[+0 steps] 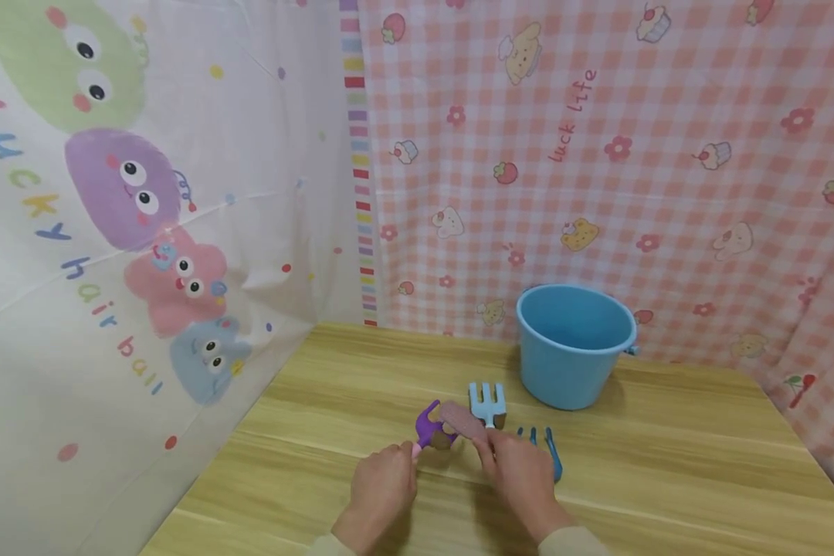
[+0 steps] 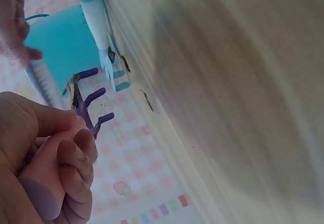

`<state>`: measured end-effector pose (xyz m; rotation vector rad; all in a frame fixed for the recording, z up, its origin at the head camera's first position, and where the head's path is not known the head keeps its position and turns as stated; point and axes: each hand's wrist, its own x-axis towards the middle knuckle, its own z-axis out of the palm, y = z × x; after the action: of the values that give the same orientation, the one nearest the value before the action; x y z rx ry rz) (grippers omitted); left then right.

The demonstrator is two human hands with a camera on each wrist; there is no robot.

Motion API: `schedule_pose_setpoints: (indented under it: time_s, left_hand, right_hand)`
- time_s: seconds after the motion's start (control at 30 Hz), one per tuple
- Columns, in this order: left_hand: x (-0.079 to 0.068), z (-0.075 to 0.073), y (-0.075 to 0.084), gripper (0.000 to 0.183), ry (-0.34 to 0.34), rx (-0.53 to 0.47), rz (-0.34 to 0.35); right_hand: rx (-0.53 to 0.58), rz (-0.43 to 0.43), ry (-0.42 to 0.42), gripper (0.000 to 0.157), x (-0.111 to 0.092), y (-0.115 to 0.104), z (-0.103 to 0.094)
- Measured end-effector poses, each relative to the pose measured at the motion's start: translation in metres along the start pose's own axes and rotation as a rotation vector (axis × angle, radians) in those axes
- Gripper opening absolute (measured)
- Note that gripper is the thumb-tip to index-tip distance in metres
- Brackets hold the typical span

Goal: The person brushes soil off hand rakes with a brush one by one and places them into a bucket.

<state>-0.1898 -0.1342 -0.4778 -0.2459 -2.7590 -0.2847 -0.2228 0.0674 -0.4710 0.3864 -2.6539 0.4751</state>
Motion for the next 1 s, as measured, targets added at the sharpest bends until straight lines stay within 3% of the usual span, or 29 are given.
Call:
schedule_pose_setpoints:
  time_s: [0.1,0.2,0.47,0.77,1.0]
  left_hand:
    - [0.0017,-0.001,-0.0011,0.019,-0.006,-0.009,-0.015]
    - [0.0016,-0.001,-0.0005,0.017,-0.019,-0.021,-0.011]
    - [-0.0006,0.0032,0.0019,0.021,0.023,0.004,0.005]
    - [-0.0017,0.0036,0.0016,0.019,0.014,-0.001,0.007]
    - [-0.0016,0.0053,0.0009,0.021,0.017,-0.012,0.014]
  right_hand:
    - [-0.028,-0.107,0.027,0.023,-0.0035,-0.0055,0.0]
    - [-0.074,-0.144,0.041,0.023,-0.0073,-0.0098,0.0013]
    - [-0.081,-0.072,0.022,0.021,-0.0082,-0.0091,0.0032]
    - [-0.051,-0.003,-0.029,0.023,-0.0052,-0.0064,0.0041]
    - [-0.049,0.015,-0.023,0.022,-0.0053,-0.006,0.0055]
